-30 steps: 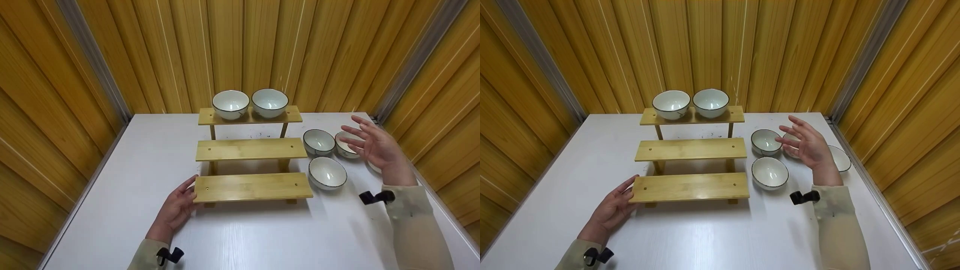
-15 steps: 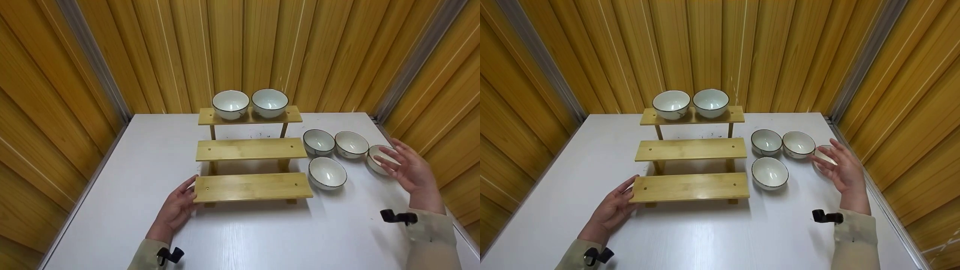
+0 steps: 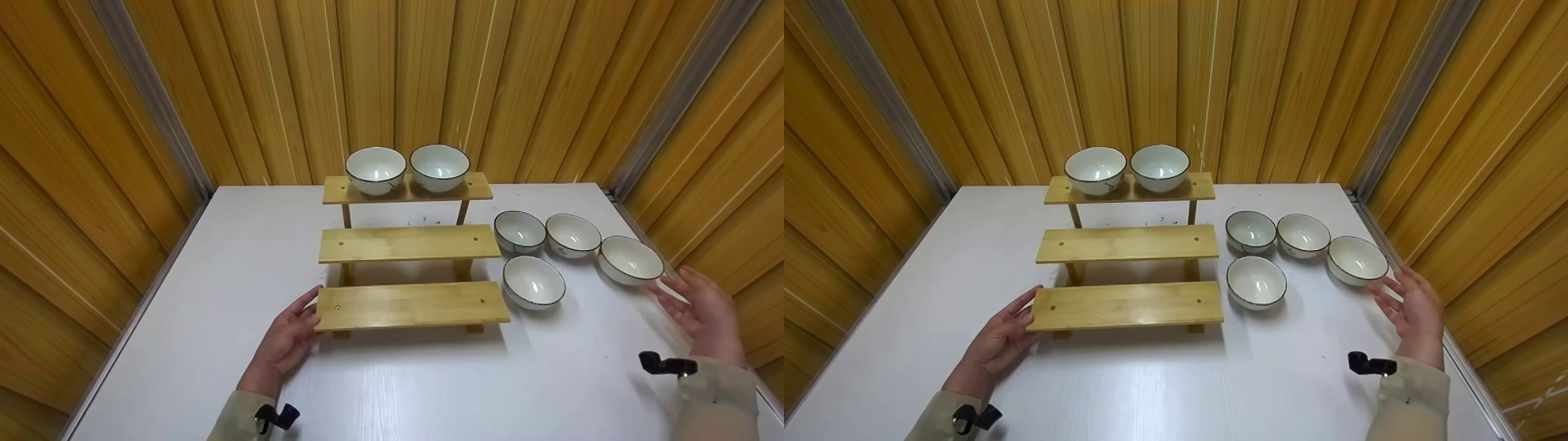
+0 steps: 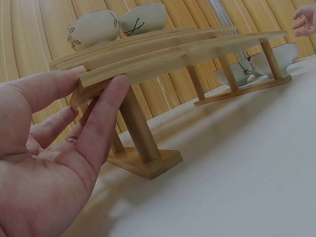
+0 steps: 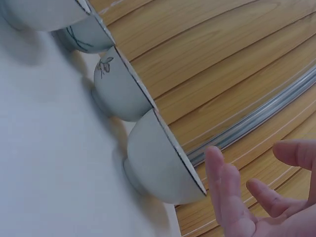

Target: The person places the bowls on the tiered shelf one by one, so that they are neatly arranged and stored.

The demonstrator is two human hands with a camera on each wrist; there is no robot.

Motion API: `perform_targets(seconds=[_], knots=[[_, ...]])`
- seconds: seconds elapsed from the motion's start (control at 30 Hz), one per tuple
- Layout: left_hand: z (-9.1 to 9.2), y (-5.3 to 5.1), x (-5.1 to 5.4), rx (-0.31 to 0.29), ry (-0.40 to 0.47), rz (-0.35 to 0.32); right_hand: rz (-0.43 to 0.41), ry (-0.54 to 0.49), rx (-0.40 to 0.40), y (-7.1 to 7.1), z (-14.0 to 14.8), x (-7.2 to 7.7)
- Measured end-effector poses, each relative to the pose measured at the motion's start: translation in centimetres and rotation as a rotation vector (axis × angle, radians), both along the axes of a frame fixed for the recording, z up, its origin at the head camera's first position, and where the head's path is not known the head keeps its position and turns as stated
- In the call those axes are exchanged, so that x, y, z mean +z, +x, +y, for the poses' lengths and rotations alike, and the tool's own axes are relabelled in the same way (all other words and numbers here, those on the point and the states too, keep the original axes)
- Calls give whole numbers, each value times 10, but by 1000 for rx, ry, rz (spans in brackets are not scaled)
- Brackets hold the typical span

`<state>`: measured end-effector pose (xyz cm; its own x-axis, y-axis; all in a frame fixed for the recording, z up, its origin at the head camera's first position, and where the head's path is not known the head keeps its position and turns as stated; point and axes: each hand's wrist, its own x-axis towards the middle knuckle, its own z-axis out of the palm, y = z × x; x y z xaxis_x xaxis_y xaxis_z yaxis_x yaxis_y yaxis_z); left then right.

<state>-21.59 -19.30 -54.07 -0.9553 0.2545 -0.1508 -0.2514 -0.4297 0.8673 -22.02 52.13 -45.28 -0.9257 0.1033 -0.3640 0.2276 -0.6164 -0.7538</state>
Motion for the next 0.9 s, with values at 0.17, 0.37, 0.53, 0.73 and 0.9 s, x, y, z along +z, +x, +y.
perform_targets(seconds=[0.17, 0.37, 0.53, 0.73, 0.9], knots=[[0, 0, -1, 0, -2, -3, -99, 26, -22, -2, 4, -13], [-1, 0, 1, -8, -6, 2, -119, -24, -15, -10, 3, -27], [-1, 1, 2, -16, 5, 9, -151, 2, -13, -19, 0, -29], [-2, 1, 2, -20, 22, 8, -165, -82, -20, -33, 0, -31], [-2, 0, 1, -31, 36, 15, -157, -94, -6, -42, 0, -33]])
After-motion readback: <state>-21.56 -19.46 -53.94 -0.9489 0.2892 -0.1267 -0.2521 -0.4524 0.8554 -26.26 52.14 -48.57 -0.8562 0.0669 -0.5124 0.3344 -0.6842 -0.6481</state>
